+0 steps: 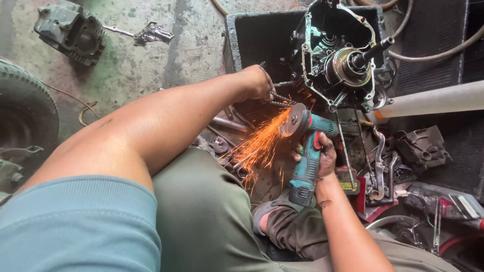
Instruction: Disassembling, grinding, and cleaning components of a motorcycle engine crankshaft assembly.
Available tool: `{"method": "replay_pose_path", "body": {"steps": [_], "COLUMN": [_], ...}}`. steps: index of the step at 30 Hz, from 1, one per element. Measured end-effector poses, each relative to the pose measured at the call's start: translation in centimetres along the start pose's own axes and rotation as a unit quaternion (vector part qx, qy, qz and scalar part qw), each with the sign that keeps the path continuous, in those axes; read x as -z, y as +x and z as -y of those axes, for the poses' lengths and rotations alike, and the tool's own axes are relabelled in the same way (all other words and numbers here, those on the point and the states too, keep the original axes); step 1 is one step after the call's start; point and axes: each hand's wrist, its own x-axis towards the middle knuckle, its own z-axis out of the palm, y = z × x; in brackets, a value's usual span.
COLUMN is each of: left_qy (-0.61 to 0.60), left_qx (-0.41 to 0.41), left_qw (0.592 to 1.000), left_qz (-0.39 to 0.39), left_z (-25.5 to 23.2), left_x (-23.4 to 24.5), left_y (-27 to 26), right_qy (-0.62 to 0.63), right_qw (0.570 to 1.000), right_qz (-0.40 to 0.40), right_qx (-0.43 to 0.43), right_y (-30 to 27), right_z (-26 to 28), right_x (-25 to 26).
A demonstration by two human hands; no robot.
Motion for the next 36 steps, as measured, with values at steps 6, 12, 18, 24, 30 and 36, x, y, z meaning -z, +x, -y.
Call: {"method": "replay_pose_path", "body": {"steps": [6, 12, 18, 24, 30, 36], "left_qy": [0.0, 0.036, 0.057, 0.092, 0.131, 0.134], "left_qx": [0.009, 0.004, 0.01, -0.009, -0.019, -0.018], "left_qw": [1.0, 0.999, 0.998, 0.996, 0.991, 0.99], "left_qz": [0.012, 0.008, -0.005, 0.015, 0.014, 0.027], "left_z": [0.2, -0.9, -1.1, -0.2, -0.4, -0.3], "left_x": [-0.1, 0.4, 0.3, 0.0, 0.0, -0.1], "left_y": [0.6, -1.1, -1.7, 0.2, -0.2, 0.4], "right_qy": [-0.041, -0.061, -0.038, -0.043, -0.058, -0.062], "right_qw": [0.999, 0.996, 0.999, 0.998, 0.998, 0.997], "right_qz": [-0.025, -0.06, -0.011, -0.028, -0.029, -0.041], "right_qx": [0.013, 0.019, 0.02, 0.021, 0.019, 0.015], "right_y": [-0.1, -0.3, -0.4, -0.4, -0.3, -0.5], "right_z": [-0.2, -0.2, -0.3, -0.3, -0.3, -0.4], "right_x": [1.9, 0.2, -0.3, -0.4, 0.0, -0.1]}}
